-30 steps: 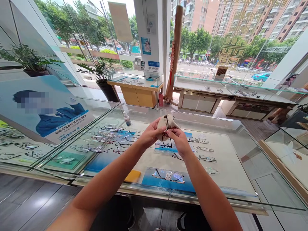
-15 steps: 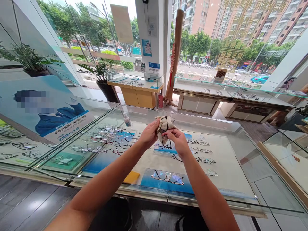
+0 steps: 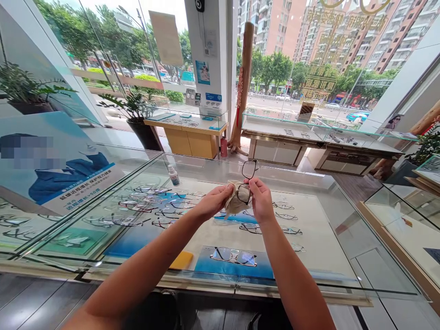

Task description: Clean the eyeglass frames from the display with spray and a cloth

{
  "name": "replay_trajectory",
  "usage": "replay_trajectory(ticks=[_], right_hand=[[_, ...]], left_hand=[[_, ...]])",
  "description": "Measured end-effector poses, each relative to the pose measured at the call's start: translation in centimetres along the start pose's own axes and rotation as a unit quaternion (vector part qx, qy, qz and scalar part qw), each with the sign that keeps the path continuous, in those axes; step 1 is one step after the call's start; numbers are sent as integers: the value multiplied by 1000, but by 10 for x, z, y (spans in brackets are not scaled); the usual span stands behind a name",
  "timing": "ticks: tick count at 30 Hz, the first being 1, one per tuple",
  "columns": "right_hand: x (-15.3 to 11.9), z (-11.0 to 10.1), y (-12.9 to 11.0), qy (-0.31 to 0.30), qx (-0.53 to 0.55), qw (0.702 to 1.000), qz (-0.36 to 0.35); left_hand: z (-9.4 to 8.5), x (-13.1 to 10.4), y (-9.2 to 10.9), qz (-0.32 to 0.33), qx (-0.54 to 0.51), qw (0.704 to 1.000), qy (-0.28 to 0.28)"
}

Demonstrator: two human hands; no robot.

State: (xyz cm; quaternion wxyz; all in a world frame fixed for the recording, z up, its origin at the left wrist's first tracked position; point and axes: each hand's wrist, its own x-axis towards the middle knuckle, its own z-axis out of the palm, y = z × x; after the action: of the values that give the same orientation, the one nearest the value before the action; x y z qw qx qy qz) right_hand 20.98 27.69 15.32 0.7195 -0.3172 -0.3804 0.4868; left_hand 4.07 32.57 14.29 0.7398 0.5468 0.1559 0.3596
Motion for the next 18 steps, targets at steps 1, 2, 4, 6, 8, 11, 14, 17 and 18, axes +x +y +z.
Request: replay_trajectory(ticks=[1, 2, 4, 6, 8, 11, 14, 17, 18], right_hand=[[-1, 2, 2, -3, -4, 1000, 6], [-2, 3, 4, -4, -7, 1000, 10], [-4, 7, 7, 0, -9, 1000, 16], [-5, 9, 10, 3, -4, 1000, 22], [-6, 11, 13, 1, 4, 1000, 27], [-7, 12, 15, 1, 14, 999, 31], [-7, 11, 13, 6, 13, 999, 42], [-8, 11, 9, 12, 9, 998, 56], [-8, 11, 8, 15, 9, 998, 59]], left_hand=[[2, 0, -3, -2, 7, 1000, -4], [3, -1, -6, -2, 13, 1000, -3], [6, -1, -11, -1, 17, 1000, 3], [8, -1, -14, 5, 14, 1000, 17], [8, -2, -15, 14, 12, 999, 32], [8, -2, -15, 20, 17, 999, 38], [7, -3, -14, 18, 13, 1000, 11], [8, -5, -9, 14, 9, 999, -30], [9, -6, -7, 13, 11, 999, -39]])
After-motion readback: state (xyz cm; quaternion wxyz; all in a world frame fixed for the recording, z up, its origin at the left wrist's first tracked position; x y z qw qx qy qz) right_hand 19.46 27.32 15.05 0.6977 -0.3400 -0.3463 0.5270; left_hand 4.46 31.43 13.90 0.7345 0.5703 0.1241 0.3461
